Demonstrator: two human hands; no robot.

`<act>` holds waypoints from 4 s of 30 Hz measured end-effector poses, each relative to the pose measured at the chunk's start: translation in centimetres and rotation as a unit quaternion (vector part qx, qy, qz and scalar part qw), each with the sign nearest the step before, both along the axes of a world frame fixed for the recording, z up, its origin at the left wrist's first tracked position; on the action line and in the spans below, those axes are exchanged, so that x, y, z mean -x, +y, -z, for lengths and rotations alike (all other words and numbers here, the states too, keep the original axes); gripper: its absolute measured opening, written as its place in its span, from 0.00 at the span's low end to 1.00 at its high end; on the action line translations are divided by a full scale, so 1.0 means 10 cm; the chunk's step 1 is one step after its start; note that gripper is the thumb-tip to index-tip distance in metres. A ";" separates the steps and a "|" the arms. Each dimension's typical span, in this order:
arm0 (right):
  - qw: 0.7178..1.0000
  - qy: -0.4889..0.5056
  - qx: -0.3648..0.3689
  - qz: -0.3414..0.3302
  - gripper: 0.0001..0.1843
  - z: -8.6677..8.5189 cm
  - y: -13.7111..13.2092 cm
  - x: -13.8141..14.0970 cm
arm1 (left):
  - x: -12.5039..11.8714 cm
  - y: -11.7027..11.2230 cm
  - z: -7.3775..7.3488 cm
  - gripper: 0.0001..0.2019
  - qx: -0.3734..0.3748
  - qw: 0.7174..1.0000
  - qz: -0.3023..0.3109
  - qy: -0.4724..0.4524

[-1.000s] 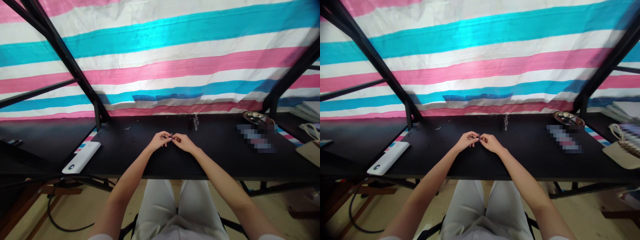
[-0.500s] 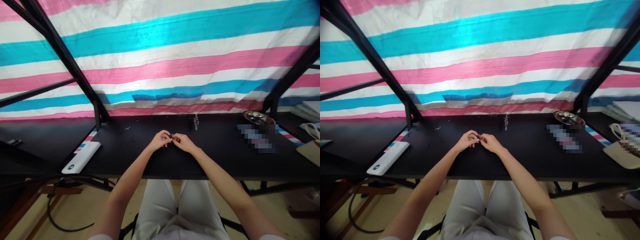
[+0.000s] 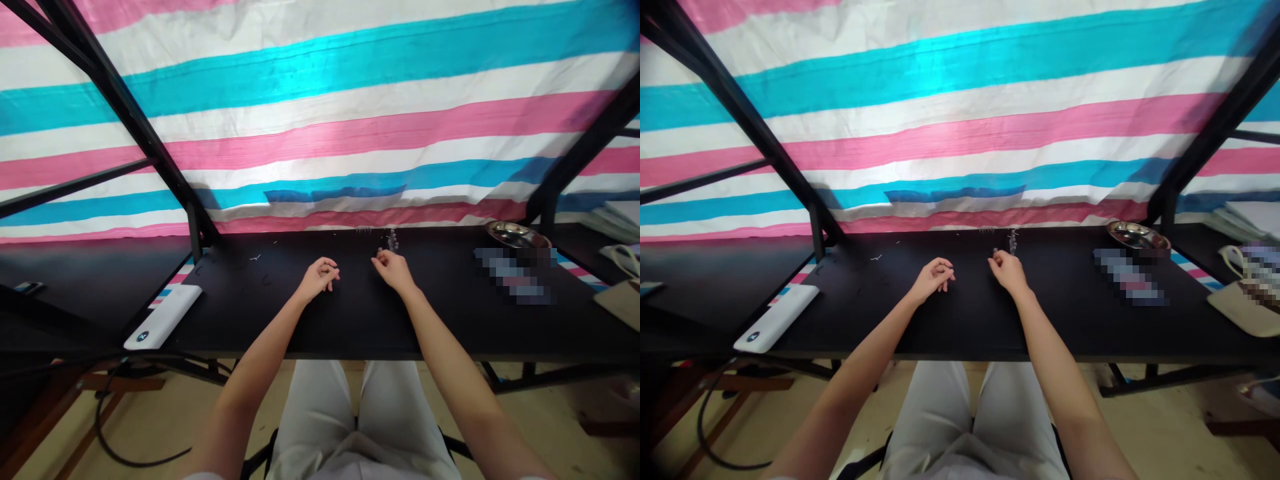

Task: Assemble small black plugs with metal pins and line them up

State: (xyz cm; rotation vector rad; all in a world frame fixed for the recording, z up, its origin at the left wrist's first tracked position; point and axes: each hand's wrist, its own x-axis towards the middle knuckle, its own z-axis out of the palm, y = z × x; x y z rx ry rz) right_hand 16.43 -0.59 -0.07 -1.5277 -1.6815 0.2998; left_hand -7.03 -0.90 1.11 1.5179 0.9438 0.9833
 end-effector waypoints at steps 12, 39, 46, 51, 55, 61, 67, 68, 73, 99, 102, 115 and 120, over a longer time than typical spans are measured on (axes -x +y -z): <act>0.996 -0.033 0.043 0.077 0.11 0.14 0.10 -0.29 | 0.03 0.03 0.03 0.14 -0.004 1.000 -0.006 0.017; 0.973 -0.100 0.133 0.158 0.12 0.13 0.09 -0.43 | 0.05 0.04 0.06 0.14 -0.016 0.998 0.013 0.060; 0.959 -0.094 0.203 0.176 0.19 0.08 0.03 -0.57 | 0.09 0.03 0.09 0.08 -0.128 0.975 -0.054 0.175; 0.965 -0.078 0.195 0.156 0.19 0.11 0.02 -0.66 | 0.09 -0.06 0.06 0.06 -0.311 0.889 -0.061 0.330; 0.965 -0.074 0.200 0.152 0.19 0.11 0.02 -0.65 | -0.07 -0.16 0.02 0.09 -0.407 0.826 0.005 0.391; 0.963 -0.081 0.215 0.141 0.18 0.07 0.00 -0.62 | -0.43 -0.14 0.04 0.12 -0.450 0.771 0.041 0.449; 0.963 -0.092 0.212 0.137 0.17 0.05 -0.02 -0.59 | -0.94 0.00 0.08 0.15 -0.430 0.789 -0.015 0.438; 0.963 -0.095 0.211 0.136 0.17 0.05 -0.02 -0.59 | -1.02 0.02 0.09 0.18 -0.423 0.791 -0.034 0.440; 0.961 -0.109 0.215 0.134 0.17 0.04 -0.02 -0.59 | -1.24 0.10 0.12 0.27 -0.415 0.778 -0.075 0.467; 0.969 -0.120 0.182 0.117 0.12 0.06 0.00 -0.39 | -1.10 0.16 0.21 0.03 -0.290 0.940 -0.153 0.098; 0.978 -0.109 0.160 0.078 0.10 0.06 -0.01 -0.36 | -1.11 0.15 0.21 0.04 -0.276 0.944 -0.159 0.089; 0.986 -0.134 0.093 -0.029 0.08 0.01 -0.04 -0.20 | -1.07 0.15 0.18 0.06 -0.253 0.945 -0.191 0.083; 0.985 -0.138 0.091 -0.043 0.08 -0.02 -0.07 -0.16 | -1.09 0.14 0.17 0.07 -0.260 0.944 -0.195 0.051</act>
